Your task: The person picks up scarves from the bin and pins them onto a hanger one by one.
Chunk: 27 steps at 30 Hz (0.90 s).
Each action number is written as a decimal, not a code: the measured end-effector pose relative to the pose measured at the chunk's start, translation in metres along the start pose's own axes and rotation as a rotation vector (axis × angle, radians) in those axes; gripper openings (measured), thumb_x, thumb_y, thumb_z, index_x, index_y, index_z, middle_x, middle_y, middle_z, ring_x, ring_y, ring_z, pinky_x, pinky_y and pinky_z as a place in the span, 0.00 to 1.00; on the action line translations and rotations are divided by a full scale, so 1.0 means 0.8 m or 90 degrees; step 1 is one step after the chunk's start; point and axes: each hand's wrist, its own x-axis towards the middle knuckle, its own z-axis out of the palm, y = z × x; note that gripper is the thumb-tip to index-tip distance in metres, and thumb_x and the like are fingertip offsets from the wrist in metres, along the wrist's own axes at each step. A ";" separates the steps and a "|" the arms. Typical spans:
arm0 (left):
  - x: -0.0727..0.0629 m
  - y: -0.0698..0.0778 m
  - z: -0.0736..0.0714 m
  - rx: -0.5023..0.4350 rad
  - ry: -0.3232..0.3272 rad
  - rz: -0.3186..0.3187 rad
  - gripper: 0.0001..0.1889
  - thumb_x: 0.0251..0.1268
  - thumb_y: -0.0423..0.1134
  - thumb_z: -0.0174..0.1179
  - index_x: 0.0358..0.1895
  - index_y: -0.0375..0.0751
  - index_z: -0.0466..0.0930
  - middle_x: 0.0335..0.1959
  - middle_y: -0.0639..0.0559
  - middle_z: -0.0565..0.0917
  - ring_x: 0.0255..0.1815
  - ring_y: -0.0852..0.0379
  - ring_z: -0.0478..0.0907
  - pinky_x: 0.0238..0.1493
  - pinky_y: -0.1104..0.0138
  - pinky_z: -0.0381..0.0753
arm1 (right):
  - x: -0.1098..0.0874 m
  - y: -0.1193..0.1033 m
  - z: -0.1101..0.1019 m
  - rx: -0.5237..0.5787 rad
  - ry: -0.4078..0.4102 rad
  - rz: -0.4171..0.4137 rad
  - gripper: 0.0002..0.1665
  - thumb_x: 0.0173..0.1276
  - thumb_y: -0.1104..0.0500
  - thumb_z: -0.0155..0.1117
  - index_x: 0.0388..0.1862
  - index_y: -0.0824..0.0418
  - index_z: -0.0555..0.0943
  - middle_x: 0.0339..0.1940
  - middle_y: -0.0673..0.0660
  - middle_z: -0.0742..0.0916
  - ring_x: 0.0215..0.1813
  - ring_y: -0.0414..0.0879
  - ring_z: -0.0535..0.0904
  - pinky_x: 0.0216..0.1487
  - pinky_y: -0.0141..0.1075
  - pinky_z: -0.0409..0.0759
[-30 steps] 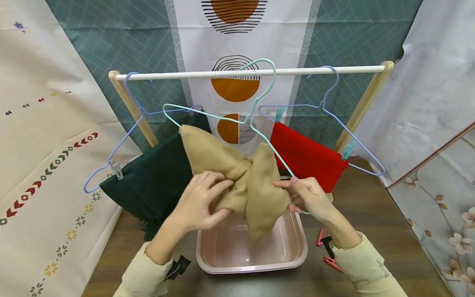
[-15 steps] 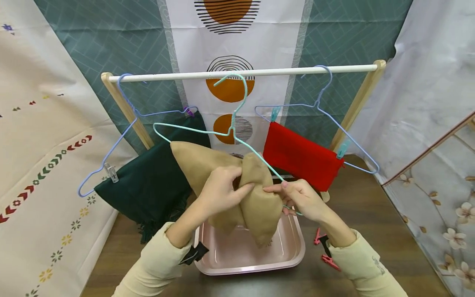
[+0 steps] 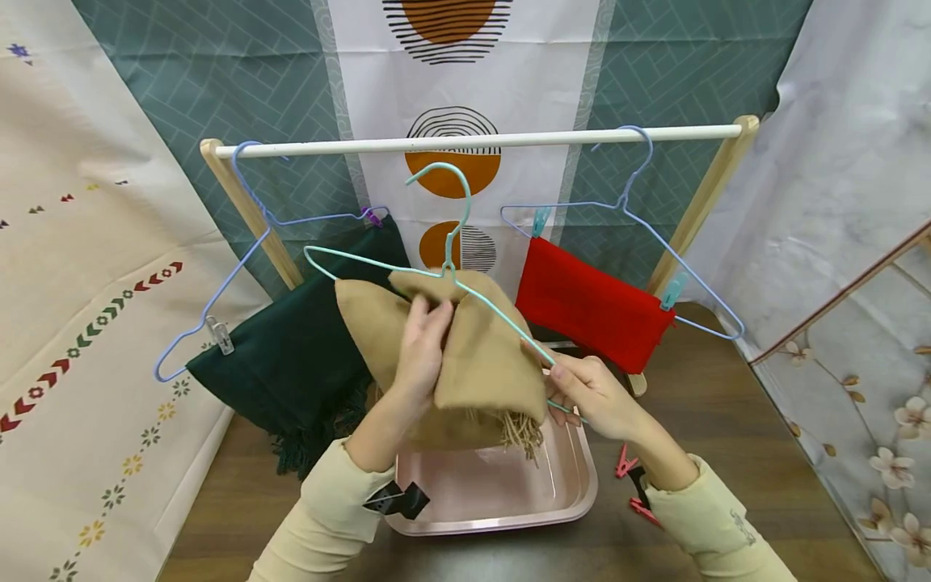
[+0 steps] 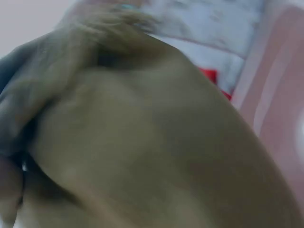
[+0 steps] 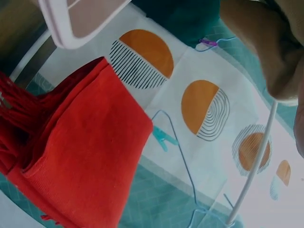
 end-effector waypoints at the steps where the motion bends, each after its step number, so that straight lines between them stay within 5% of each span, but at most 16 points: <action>1: 0.000 -0.003 -0.001 0.094 -0.053 0.017 0.23 0.70 0.31 0.39 0.66 0.34 0.50 0.63 0.44 0.64 0.59 0.58 0.65 0.59 0.67 0.63 | 0.000 0.000 0.000 -0.005 0.003 -0.003 0.19 0.72 0.70 0.39 0.58 0.73 0.69 0.11 0.54 0.74 0.10 0.44 0.68 0.09 0.29 0.65; 4: 0.004 -0.011 -0.004 0.400 -0.203 0.112 0.28 0.69 0.32 0.40 0.70 0.31 0.43 0.70 0.42 0.52 0.70 0.53 0.49 0.68 0.60 0.47 | 0.002 0.001 0.001 -0.016 0.007 -0.012 0.16 0.71 0.69 0.41 0.51 0.72 0.74 0.10 0.55 0.72 0.10 0.41 0.67 0.10 0.27 0.66; 6: 0.007 -0.013 -0.005 0.574 -0.241 0.164 0.25 0.71 0.36 0.39 0.68 0.30 0.51 0.68 0.42 0.59 0.69 0.51 0.54 0.68 0.58 0.48 | 0.003 0.001 0.003 -0.022 0.013 -0.011 0.15 0.71 0.69 0.42 0.48 0.71 0.75 0.09 0.55 0.72 0.10 0.39 0.67 0.09 0.27 0.66; 8: 0.009 -0.016 -0.008 0.657 -0.253 0.225 0.22 0.72 0.38 0.38 0.63 0.29 0.62 0.61 0.41 0.69 0.64 0.48 0.63 0.66 0.57 0.53 | 0.003 0.002 0.004 -0.022 0.021 -0.006 0.15 0.71 0.70 0.41 0.49 0.72 0.75 0.09 0.55 0.72 0.10 0.38 0.68 0.09 0.28 0.66; 10: 0.009 -0.017 -0.014 0.650 -0.230 0.298 0.18 0.70 0.35 0.41 0.56 0.28 0.71 0.51 0.40 0.78 0.55 0.48 0.73 0.64 0.57 0.59 | 0.002 0.003 0.005 -0.015 0.022 0.000 0.17 0.70 0.71 0.41 0.53 0.73 0.73 0.09 0.55 0.73 0.10 0.40 0.69 0.09 0.30 0.66; 13: 0.006 -0.020 -0.035 0.598 -0.088 0.502 0.12 0.61 0.29 0.50 0.44 0.28 0.78 0.42 0.39 0.81 0.48 0.46 0.78 0.61 0.57 0.64 | -0.001 0.004 0.004 -0.001 0.019 -0.002 0.21 0.70 0.72 0.40 0.61 0.70 0.69 0.10 0.55 0.72 0.10 0.44 0.68 0.10 0.31 0.67; 15: 0.003 -0.021 -0.058 0.583 0.088 0.620 0.12 0.53 0.28 0.54 0.41 0.26 0.78 0.41 0.37 0.81 0.47 0.43 0.76 0.61 0.54 0.63 | -0.004 0.003 0.002 0.002 0.017 -0.009 0.23 0.70 0.72 0.39 0.62 0.65 0.69 0.10 0.55 0.71 0.10 0.44 0.67 0.10 0.31 0.67; 16: 0.000 -0.021 -0.070 0.573 0.177 0.636 0.14 0.51 0.30 0.56 0.42 0.26 0.77 0.44 0.36 0.79 0.49 0.42 0.74 0.61 0.54 0.62 | -0.004 0.002 0.000 0.002 0.016 -0.012 0.24 0.70 0.72 0.39 0.62 0.63 0.70 0.10 0.55 0.71 0.10 0.44 0.67 0.10 0.30 0.67; 18: -0.008 -0.020 -0.094 0.546 0.310 0.563 0.20 0.50 0.33 0.59 0.48 0.26 0.72 0.50 0.38 0.75 0.54 0.45 0.69 0.60 0.57 0.61 | -0.005 0.000 -0.002 0.004 0.018 -0.022 0.24 0.71 0.72 0.39 0.62 0.60 0.70 0.10 0.54 0.69 0.10 0.43 0.65 0.10 0.29 0.66; 19: -0.011 -0.019 -0.104 0.509 0.328 0.491 0.23 0.52 0.35 0.59 0.52 0.28 0.69 0.52 0.41 0.73 0.55 0.47 0.67 0.58 0.58 0.62 | -0.005 -0.001 -0.004 0.009 0.020 -0.028 0.25 0.71 0.72 0.39 0.62 0.59 0.70 0.10 0.55 0.69 0.10 0.43 0.64 0.10 0.29 0.65; 23: -0.022 -0.011 -0.124 0.279 0.203 0.144 0.26 0.65 0.38 0.53 0.62 0.34 0.56 0.53 0.50 0.68 0.52 0.56 0.68 0.52 0.66 0.68 | -0.003 -0.003 -0.008 0.021 0.029 -0.054 0.25 0.71 0.71 0.39 0.62 0.57 0.71 0.10 0.55 0.67 0.09 0.43 0.62 0.09 0.30 0.64; 25: -0.022 -0.009 -0.125 0.184 0.152 0.048 0.22 0.67 0.38 0.50 0.61 0.34 0.58 0.48 0.51 0.71 0.47 0.58 0.72 0.47 0.68 0.72 | -0.002 -0.004 -0.010 0.028 0.028 -0.064 0.25 0.71 0.72 0.38 0.62 0.57 0.70 0.11 0.56 0.68 0.09 0.44 0.63 0.08 0.31 0.64; 27: -0.021 -0.008 -0.124 0.141 0.129 0.015 0.17 0.67 0.38 0.51 0.56 0.36 0.64 0.43 0.52 0.75 0.42 0.58 0.75 0.44 0.68 0.75 | -0.002 -0.005 -0.011 0.028 0.027 -0.067 0.26 0.70 0.72 0.38 0.62 0.57 0.70 0.11 0.56 0.70 0.09 0.44 0.64 0.08 0.32 0.64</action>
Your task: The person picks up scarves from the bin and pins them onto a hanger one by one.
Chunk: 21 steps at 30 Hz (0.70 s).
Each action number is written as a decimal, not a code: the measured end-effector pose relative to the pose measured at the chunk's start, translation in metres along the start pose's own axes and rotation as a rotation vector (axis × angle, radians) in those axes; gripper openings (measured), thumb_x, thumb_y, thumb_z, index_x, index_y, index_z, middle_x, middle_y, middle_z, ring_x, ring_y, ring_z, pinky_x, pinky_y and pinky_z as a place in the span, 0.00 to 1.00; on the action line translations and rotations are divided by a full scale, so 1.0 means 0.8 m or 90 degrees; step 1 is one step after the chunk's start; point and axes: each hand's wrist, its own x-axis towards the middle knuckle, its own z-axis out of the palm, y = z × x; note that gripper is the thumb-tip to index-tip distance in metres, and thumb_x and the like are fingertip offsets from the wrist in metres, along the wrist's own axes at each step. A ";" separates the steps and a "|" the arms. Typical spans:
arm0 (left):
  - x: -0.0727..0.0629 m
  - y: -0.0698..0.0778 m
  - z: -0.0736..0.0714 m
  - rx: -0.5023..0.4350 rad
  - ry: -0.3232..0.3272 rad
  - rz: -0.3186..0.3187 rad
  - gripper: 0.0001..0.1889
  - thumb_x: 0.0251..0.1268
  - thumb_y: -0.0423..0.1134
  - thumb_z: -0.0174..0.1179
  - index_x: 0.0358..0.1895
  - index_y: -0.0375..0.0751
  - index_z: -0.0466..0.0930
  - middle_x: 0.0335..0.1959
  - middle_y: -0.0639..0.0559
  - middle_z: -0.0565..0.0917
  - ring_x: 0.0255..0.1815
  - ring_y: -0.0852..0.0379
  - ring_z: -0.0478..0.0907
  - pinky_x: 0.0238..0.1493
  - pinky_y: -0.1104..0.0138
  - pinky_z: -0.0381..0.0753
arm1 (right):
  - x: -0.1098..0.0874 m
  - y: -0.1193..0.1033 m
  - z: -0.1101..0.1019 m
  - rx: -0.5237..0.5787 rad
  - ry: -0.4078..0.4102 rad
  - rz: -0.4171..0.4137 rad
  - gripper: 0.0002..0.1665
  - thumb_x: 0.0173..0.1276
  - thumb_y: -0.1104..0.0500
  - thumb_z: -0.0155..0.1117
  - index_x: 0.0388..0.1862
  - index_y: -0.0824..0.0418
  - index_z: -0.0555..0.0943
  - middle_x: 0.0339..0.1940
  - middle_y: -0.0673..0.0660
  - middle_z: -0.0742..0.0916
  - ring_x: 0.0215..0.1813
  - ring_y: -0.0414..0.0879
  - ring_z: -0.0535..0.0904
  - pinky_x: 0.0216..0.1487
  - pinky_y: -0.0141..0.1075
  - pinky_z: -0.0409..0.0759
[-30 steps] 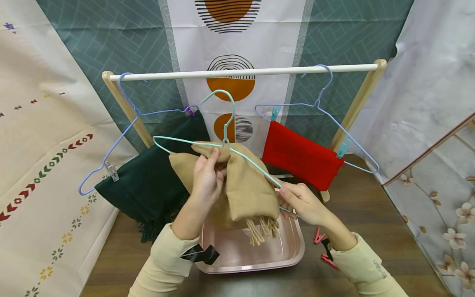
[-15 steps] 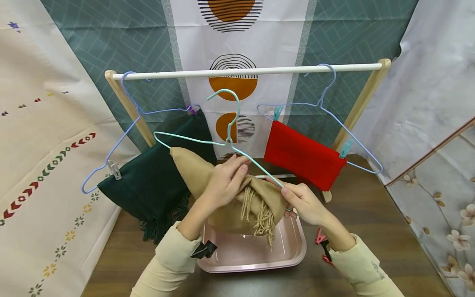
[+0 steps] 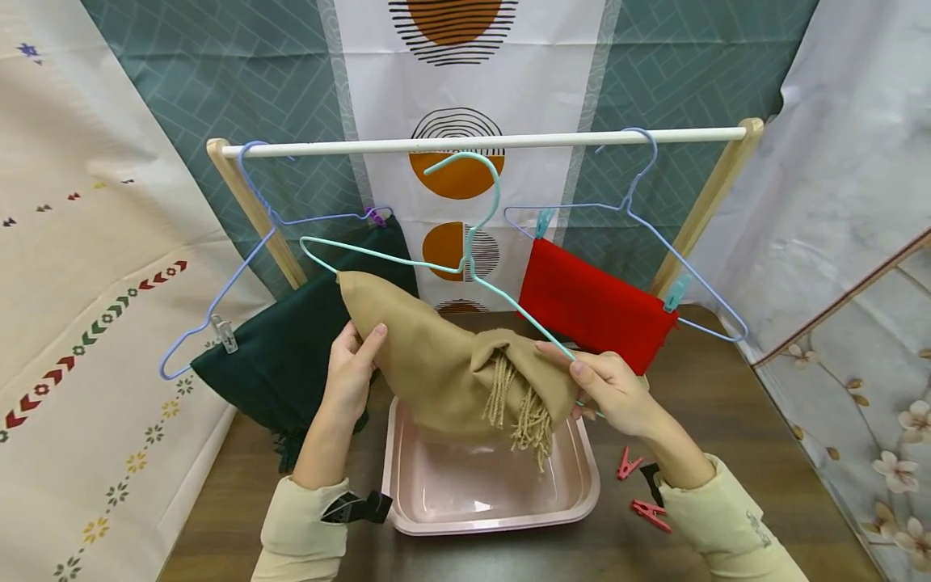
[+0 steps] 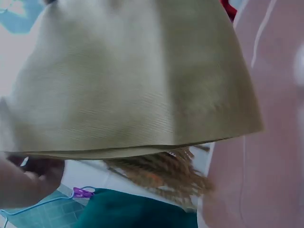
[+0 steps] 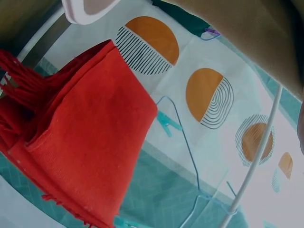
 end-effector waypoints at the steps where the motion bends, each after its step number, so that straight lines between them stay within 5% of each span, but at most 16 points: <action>1: 0.001 0.000 0.001 -0.012 0.001 -0.004 0.14 0.65 0.37 0.54 0.51 0.37 0.68 0.40 0.53 0.76 0.39 0.59 0.76 0.42 0.69 0.75 | 0.000 -0.001 -0.001 -0.002 0.000 0.004 0.26 0.70 0.72 0.38 0.62 0.56 0.70 0.11 0.57 0.70 0.09 0.45 0.65 0.08 0.32 0.64; 6: 0.002 0.001 -0.002 -0.040 -0.012 -0.024 0.03 0.57 0.32 0.62 0.32 0.41 0.78 0.26 0.55 0.81 0.26 0.60 0.79 0.31 0.69 0.79 | -0.002 -0.001 -0.005 -0.021 0.002 0.028 0.25 0.70 0.73 0.39 0.61 0.59 0.71 0.10 0.56 0.71 0.09 0.46 0.65 0.10 0.32 0.66; 11: 0.002 0.006 -0.009 0.039 -0.122 -0.095 0.01 0.62 0.33 0.56 0.34 0.39 0.74 0.26 0.53 0.82 0.27 0.58 0.81 0.31 0.67 0.80 | -0.004 -0.001 -0.007 -0.047 0.007 0.063 0.22 0.69 0.73 0.40 0.61 0.67 0.70 0.11 0.57 0.71 0.09 0.47 0.65 0.10 0.34 0.66; 14: -0.001 0.009 -0.011 0.035 -0.201 -0.130 0.05 0.63 0.32 0.55 0.39 0.39 0.71 0.30 0.53 0.81 0.30 0.57 0.81 0.33 0.66 0.80 | -0.006 0.000 -0.007 -0.053 0.011 0.073 0.23 0.69 0.73 0.40 0.60 0.65 0.71 0.12 0.56 0.74 0.09 0.47 0.65 0.09 0.33 0.66; 18: -0.009 0.014 -0.007 -0.088 -0.286 -0.130 0.05 0.66 0.31 0.51 0.43 0.41 0.69 0.33 0.53 0.80 0.33 0.58 0.81 0.35 0.67 0.79 | -0.006 0.002 -0.007 -0.041 0.018 0.060 0.25 0.70 0.73 0.39 0.61 0.58 0.71 0.17 0.56 0.78 0.10 0.45 0.67 0.09 0.32 0.65; 21: -0.015 0.019 0.002 -0.239 -0.295 -0.124 0.03 0.69 0.35 0.47 0.42 0.42 0.69 0.33 0.54 0.80 0.33 0.61 0.80 0.34 0.71 0.79 | -0.006 0.002 -0.008 -0.034 0.013 0.066 0.26 0.71 0.71 0.38 0.63 0.53 0.71 0.17 0.58 0.78 0.12 0.43 0.69 0.08 0.33 0.64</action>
